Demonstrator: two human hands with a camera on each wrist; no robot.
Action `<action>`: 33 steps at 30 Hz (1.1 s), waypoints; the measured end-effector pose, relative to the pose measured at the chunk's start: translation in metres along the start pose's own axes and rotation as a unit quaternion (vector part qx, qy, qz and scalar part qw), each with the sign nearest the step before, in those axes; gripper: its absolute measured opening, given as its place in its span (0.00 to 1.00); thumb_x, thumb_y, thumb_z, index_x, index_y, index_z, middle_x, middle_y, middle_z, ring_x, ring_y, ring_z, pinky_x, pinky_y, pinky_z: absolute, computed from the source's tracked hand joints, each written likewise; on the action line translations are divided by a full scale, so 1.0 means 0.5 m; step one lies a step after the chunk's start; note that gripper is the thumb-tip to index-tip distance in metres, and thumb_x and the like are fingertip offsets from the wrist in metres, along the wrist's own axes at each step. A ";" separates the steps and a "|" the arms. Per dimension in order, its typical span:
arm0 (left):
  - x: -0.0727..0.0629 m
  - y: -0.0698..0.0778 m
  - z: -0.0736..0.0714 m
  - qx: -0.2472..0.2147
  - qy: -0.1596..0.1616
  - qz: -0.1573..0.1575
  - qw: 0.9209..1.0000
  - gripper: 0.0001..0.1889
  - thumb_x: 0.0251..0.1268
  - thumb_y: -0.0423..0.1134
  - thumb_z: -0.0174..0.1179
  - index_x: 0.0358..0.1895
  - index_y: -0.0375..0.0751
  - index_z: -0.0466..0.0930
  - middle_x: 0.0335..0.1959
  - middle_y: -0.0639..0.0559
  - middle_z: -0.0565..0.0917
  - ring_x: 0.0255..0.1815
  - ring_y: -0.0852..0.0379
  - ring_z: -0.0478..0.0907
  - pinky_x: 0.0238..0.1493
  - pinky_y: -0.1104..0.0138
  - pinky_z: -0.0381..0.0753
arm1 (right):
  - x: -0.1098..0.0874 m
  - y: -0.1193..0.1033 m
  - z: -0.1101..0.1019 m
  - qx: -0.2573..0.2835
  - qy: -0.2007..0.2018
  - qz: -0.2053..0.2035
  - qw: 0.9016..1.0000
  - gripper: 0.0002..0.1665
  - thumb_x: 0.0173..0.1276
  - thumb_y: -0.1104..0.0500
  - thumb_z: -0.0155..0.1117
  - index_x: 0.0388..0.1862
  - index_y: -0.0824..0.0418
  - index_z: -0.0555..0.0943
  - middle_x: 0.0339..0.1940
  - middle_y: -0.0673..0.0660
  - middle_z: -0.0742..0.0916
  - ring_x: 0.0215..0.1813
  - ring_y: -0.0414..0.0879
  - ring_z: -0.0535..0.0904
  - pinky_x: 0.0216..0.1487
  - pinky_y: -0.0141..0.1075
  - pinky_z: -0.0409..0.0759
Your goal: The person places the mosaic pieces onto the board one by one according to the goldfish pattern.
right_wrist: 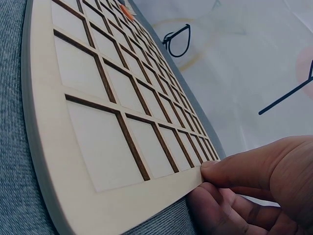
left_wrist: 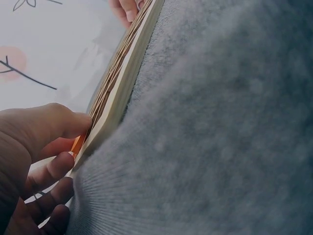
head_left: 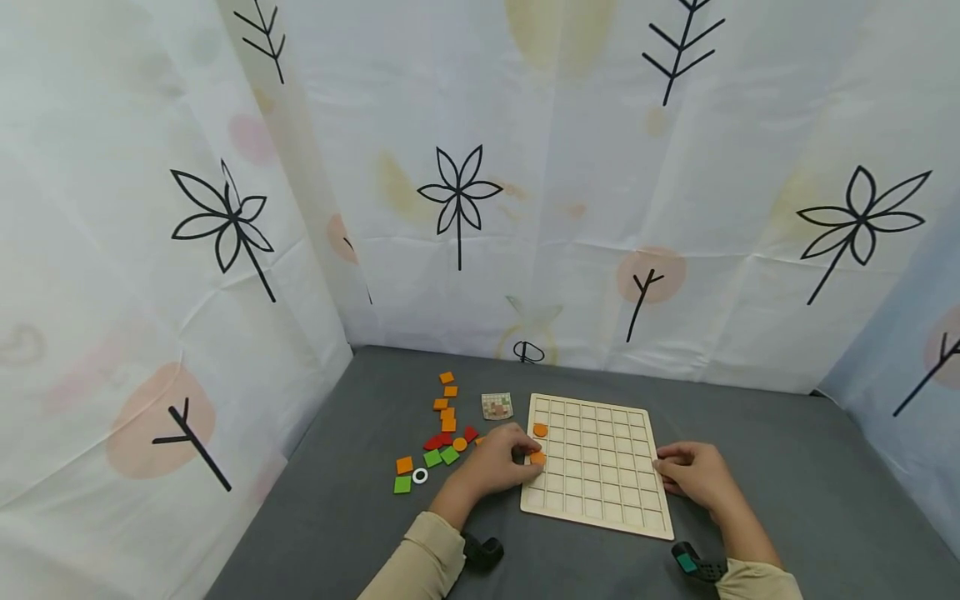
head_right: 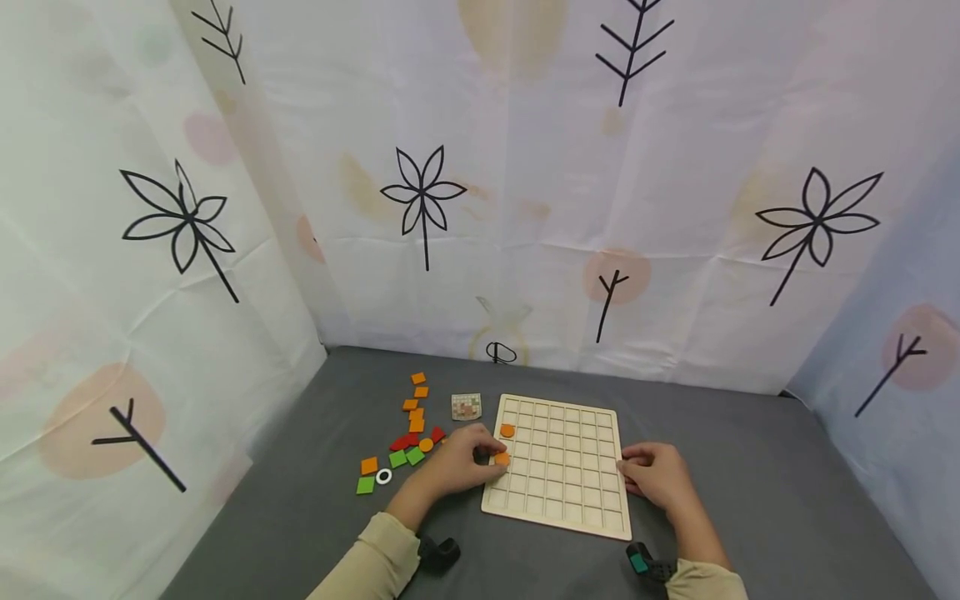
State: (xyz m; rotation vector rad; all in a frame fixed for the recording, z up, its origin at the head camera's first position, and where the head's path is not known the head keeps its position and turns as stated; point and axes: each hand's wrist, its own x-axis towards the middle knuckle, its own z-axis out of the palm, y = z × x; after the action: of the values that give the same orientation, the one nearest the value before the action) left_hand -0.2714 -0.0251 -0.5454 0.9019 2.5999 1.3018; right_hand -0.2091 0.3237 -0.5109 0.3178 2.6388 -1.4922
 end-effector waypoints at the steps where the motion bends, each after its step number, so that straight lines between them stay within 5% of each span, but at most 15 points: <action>1: 0.000 0.000 0.000 -0.002 -0.001 0.000 1.000 0.16 0.69 0.43 0.73 0.56 0.44 0.91 0.44 0.53 0.84 0.40 0.66 0.76 0.48 0.71 0.81 | -0.001 0.000 0.000 0.000 0.002 -0.001 1.000 0.22 0.76 0.65 0.66 0.61 0.80 0.79 0.43 0.65 0.89 0.37 0.44 0.87 0.38 0.36 0.90; 21: -0.006 0.003 -0.009 -0.013 -0.009 -0.006 1.000 0.14 0.67 0.43 0.74 0.54 0.46 0.90 0.44 0.55 0.82 0.41 0.64 0.76 0.47 0.71 0.80 | 0.003 0.004 0.002 0.000 0.005 -0.001 1.000 0.22 0.76 0.65 0.66 0.61 0.80 0.79 0.43 0.64 0.89 0.37 0.44 0.87 0.38 0.36 0.89; 33: -0.013 0.006 -0.048 0.004 0.024 0.034 0.999 0.14 0.70 0.39 0.73 0.55 0.40 0.90 0.45 0.47 0.89 0.44 0.53 0.84 0.50 0.65 0.86 | 0.003 0.006 0.002 0.001 0.006 -0.003 1.000 0.21 0.75 0.66 0.67 0.60 0.81 0.79 0.41 0.64 0.89 0.36 0.43 0.87 0.37 0.36 0.90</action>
State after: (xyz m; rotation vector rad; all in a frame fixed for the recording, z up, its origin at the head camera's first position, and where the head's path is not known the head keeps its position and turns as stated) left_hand -0.2728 -0.0440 -0.5290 0.9799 2.6341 1.3464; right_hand -0.2102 0.3246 -0.5143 0.3203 2.6505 -1.4992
